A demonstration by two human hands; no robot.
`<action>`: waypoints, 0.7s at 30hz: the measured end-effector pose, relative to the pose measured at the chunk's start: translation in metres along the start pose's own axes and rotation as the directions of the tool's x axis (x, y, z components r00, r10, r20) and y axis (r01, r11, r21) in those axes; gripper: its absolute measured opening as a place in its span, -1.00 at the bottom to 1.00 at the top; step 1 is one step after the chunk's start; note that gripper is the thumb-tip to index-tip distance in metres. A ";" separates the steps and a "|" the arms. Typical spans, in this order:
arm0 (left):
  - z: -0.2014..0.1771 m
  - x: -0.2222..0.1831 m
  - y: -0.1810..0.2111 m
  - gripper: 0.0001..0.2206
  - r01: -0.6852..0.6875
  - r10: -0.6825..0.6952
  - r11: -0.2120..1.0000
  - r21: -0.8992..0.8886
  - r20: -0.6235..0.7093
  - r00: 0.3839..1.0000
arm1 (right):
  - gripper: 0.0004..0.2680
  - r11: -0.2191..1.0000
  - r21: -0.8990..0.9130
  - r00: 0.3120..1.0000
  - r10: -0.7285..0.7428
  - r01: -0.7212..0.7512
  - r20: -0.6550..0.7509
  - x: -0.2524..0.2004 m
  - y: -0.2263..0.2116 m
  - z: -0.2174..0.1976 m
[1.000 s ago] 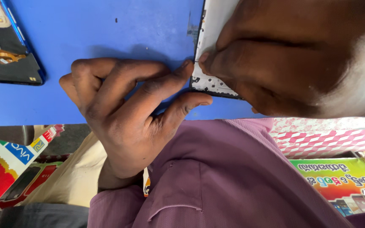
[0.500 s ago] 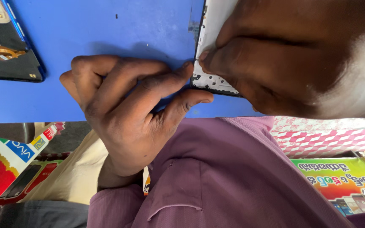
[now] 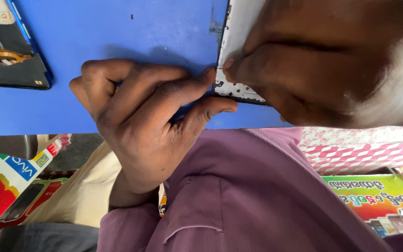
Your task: The person uses a small metal tool to carefully pry and separate the edges of a white smartphone back cover from its frame. The hands work along the perimeter, lifting the cover slightly while other disassembled phone parts remain on the blue work surface.
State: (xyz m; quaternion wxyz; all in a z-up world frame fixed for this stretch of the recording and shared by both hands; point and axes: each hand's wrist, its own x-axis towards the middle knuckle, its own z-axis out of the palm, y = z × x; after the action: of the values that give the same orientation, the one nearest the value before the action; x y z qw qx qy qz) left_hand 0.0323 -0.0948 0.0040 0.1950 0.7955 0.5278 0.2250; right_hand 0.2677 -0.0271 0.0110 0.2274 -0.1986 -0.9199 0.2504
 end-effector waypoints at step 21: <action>0.001 0.000 -0.001 -0.65 -0.013 0.014 1.000 0.006 -0.012 1.000 | -0.85 0.999 0.003 0.999 -0.051 0.051 0.003 0.006 0.003 -0.005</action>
State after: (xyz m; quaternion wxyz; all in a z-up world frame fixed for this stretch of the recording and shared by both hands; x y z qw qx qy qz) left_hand 0.0320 -0.0946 0.0029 0.1879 0.7982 0.5242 0.2297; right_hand 0.2661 -0.0201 0.0152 0.2329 -0.1742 -0.9246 0.2461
